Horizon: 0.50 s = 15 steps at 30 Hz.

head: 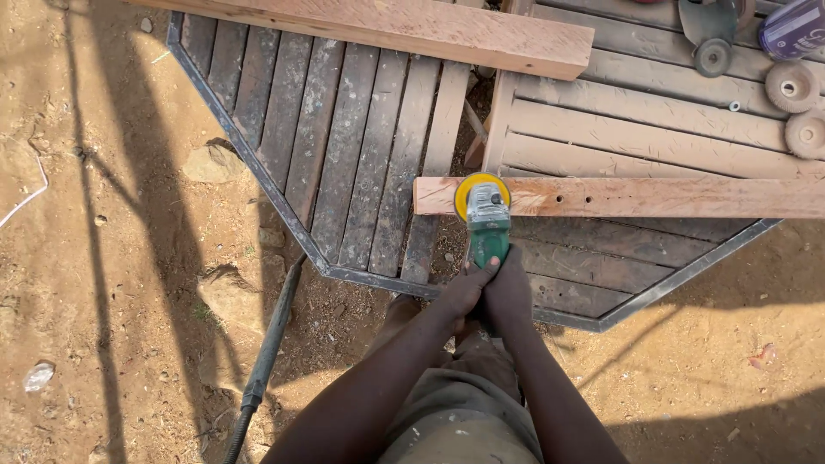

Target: Sanding a wooden plank using an angle grinder with a sanding disc

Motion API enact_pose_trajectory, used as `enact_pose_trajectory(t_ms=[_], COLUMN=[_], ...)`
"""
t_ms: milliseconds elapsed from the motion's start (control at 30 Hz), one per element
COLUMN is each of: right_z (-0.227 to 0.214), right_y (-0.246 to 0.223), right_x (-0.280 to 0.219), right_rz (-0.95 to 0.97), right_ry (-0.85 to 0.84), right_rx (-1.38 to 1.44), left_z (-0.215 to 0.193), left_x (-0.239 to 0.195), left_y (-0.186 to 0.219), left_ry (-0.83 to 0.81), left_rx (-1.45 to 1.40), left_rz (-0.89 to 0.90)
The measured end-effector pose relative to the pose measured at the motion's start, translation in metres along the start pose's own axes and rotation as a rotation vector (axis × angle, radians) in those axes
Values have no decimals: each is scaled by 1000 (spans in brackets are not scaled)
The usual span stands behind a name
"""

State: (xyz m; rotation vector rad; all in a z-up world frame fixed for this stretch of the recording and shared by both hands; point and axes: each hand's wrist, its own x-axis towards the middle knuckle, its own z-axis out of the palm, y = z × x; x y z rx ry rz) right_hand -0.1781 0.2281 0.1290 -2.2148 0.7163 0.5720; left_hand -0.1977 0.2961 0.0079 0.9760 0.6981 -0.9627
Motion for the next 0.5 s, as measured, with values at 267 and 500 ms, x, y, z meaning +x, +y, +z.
enact_pose_trajectory(t_ms=[267, 500], right_z=[4, -77], right_y=[-24, 24], right_x=[-3, 26], right_rz=[-173, 101], right_ry=[-121, 28], right_rx=[-133, 52], left_z=[6, 106], left_x=[-61, 20], left_y=[42, 16], left_ry=[34, -67], left_rx=[-253, 144], left_rz=[57, 76])
